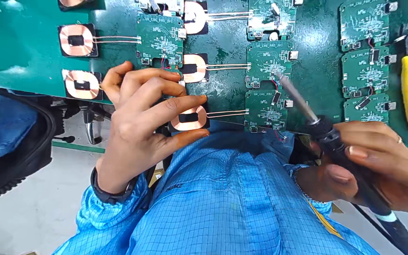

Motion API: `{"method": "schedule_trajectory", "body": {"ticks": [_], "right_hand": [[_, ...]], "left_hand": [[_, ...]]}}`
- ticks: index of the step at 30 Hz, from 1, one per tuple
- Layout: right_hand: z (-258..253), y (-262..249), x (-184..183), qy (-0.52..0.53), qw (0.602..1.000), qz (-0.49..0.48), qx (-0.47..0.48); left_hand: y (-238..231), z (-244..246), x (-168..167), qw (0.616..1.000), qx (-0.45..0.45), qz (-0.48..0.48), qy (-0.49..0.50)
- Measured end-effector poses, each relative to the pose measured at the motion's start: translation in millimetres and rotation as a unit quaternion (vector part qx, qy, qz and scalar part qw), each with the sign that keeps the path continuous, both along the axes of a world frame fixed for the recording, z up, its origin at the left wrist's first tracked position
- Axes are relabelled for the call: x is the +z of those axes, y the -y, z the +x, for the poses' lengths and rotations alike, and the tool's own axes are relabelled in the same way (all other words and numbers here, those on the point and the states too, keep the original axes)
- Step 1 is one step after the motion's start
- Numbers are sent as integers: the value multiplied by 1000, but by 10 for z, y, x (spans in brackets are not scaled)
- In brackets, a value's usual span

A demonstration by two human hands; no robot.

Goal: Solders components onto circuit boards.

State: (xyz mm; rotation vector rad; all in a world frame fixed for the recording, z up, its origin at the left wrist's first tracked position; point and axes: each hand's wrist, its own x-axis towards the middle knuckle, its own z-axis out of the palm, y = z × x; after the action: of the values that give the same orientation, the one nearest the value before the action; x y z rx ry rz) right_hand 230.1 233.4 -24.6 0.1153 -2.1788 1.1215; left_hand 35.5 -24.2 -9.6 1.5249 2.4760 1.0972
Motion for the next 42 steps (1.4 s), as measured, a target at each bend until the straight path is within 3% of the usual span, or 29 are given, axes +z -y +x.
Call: {"method": "schedule_trajectory", "body": {"ticks": [11,15,21,30,42], "right_hand": [[-277,360,-70,66,989,129,-40],[-301,352,-89,53,990,116,-56],[-282,290,-36,40,994,65,-75],[-375,263,-30,38,993,75,-79],[-498,343,-38,35,992,106,-62]], "left_hand": [[25,-3,132,996,-23,-67,-54],[72,-31,205,995,-34,-69,-56],[179,-90,282,999,-13,-4,-29],[239,-100,232,991,36,122,-30],[264,-89,255,981,82,174,-18]]}}
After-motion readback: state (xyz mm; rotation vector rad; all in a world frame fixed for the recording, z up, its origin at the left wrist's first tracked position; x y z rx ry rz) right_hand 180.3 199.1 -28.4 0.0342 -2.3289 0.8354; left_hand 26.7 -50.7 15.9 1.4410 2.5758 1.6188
